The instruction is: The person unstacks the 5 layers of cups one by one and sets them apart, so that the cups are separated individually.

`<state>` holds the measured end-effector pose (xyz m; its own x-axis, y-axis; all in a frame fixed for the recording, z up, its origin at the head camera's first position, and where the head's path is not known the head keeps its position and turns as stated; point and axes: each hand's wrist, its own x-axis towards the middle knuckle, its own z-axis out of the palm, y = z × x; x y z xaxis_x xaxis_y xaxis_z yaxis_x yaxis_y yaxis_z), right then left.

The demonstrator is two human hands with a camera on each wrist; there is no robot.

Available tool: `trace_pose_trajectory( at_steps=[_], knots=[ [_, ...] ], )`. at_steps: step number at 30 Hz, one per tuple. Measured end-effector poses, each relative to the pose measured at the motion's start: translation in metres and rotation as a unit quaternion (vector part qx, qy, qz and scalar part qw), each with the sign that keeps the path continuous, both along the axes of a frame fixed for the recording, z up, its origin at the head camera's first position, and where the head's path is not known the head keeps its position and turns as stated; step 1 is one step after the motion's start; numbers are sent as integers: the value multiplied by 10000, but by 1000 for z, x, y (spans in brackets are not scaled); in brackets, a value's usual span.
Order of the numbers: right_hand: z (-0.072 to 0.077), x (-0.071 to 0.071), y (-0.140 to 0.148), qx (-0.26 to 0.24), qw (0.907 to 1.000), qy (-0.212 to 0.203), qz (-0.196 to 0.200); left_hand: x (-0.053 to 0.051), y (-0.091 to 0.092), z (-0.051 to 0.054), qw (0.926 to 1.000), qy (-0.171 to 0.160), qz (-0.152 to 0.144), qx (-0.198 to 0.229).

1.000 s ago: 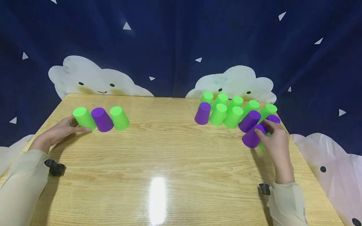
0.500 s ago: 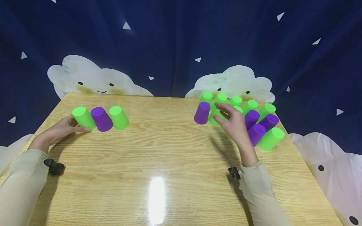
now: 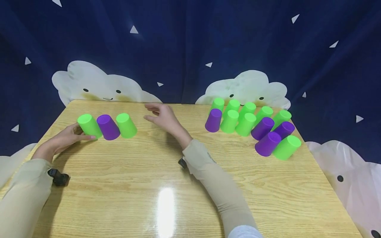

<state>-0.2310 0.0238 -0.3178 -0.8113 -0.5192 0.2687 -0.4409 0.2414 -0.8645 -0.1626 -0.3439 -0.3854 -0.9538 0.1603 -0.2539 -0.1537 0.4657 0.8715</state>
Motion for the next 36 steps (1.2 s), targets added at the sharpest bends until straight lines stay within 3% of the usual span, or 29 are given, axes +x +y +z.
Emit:
trace_pose_trajectory(
  at_steps=[7, 15, 21, 36],
  knots=[
    [-14, -6, -55, 798, 9966, 8, 190, 1, -1, -2, 10000, 41, 12, 16],
    [-20, -4, -89, 1367, 9901, 262, 151, 0, -2, 0, 10000, 19, 22, -46],
    [-26, 0, -88, 1375, 9899, 338, 22, -1, -2, -2, 10000, 9, -7, -41],
    [-12, 9, -44, 688, 9973, 37, 271, 2, 1, -2, 10000, 70, -5, -41]
  ],
)
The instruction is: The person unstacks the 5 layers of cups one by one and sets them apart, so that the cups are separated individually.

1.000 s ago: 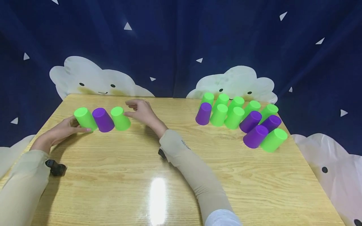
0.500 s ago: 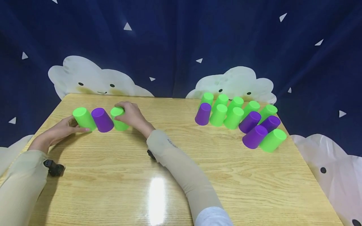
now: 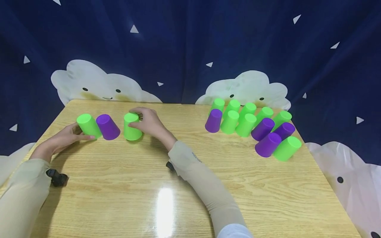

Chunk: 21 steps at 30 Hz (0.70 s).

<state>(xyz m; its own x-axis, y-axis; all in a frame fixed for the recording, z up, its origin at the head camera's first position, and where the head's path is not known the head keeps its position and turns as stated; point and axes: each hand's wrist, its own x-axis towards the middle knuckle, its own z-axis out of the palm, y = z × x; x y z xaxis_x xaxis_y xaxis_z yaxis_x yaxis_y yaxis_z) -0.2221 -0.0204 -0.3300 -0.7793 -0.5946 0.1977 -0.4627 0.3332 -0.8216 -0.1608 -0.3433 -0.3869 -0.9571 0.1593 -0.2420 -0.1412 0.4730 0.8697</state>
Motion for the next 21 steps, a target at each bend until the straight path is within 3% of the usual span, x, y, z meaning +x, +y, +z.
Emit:
trace_pose_trajectory(
  at_steps=[11, 21],
  knots=[
    [11, 16, 79, -629, 9977, -81, -254, -1, 1, 0, 10000, 12, -20, -52],
    [7, 25, 157, -488, 9946, -160, -898, -2, -1, 0, 9999, -60, -39, -123]
  ],
)
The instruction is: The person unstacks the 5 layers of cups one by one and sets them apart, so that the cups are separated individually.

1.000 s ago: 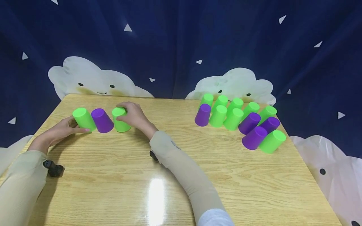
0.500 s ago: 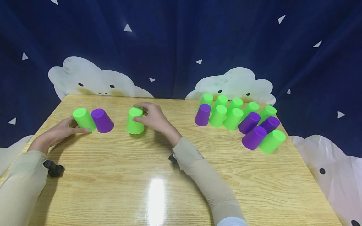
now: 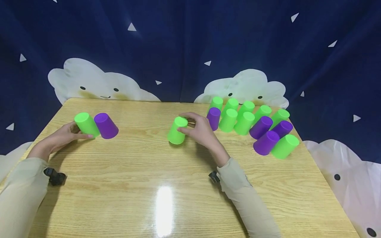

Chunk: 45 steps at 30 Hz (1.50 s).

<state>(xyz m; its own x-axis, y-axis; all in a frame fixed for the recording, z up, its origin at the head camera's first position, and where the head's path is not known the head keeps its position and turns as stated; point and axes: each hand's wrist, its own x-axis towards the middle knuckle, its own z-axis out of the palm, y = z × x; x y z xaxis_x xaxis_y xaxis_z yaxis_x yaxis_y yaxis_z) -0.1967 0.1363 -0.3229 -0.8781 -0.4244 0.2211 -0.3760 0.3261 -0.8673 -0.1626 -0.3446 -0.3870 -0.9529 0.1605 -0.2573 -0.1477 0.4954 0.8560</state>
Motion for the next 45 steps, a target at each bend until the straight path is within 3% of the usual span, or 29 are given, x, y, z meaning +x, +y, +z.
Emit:
trace_pose_trajectory(
  at_steps=[10, 16, 23, 37, 45],
  knots=[
    [-5, 5, 79, 514, 9944, 101, -914, -2, 1, 2, 10000, 31, 10, 90],
    [-4, 13, 123, 926, 9849, 379, -1411, -3, 4, 5, 9999, 63, 0, 101],
    [-4, 22, 164, 1378, 9724, 356, -1850, -3, 4, 6, 10000, 30, 4, 64],
    [-8, 29, 187, 1889, 9514, 975, -2227, 0, 0, -2, 9999, -27, 90, 47],
    [-5, 30, 188, 2169, 9433, 964, -2321, 0, 1, -2, 9999, 14, 55, 153]
  ],
)
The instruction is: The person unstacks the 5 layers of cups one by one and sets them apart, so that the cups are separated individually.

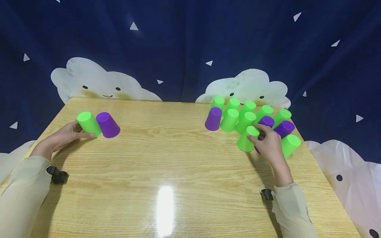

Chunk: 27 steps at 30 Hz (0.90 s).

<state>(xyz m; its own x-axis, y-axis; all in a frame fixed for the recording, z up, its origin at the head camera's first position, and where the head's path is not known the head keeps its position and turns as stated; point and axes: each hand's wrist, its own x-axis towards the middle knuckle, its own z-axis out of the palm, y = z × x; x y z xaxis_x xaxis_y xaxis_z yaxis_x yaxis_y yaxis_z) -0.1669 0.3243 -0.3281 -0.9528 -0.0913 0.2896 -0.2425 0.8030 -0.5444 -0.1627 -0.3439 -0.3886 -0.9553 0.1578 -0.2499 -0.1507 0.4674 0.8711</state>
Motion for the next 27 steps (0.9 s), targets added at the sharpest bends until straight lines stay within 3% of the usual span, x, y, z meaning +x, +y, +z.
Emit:
trace_pose_trajectory(
  at_steps=[9, 17, 22, 27],
  knots=[
    [1, 1, 0, 147, 9998, 106, 90, 1, 0, 0, 10000, -45, 14, -24],
    [14, 2, -6, -339, 9984, 282, 358, 2, 0, 0, 9999, -82, -7, -77],
    [27, -3, -28, -445, 9966, 417, 546, 2, 1, 1, 10000, -67, -2, -27],
    [36, -17, -72, -942, 9873, 256, 1251, 1, 1, 1, 10000, -37, 13, -35]
  ],
)
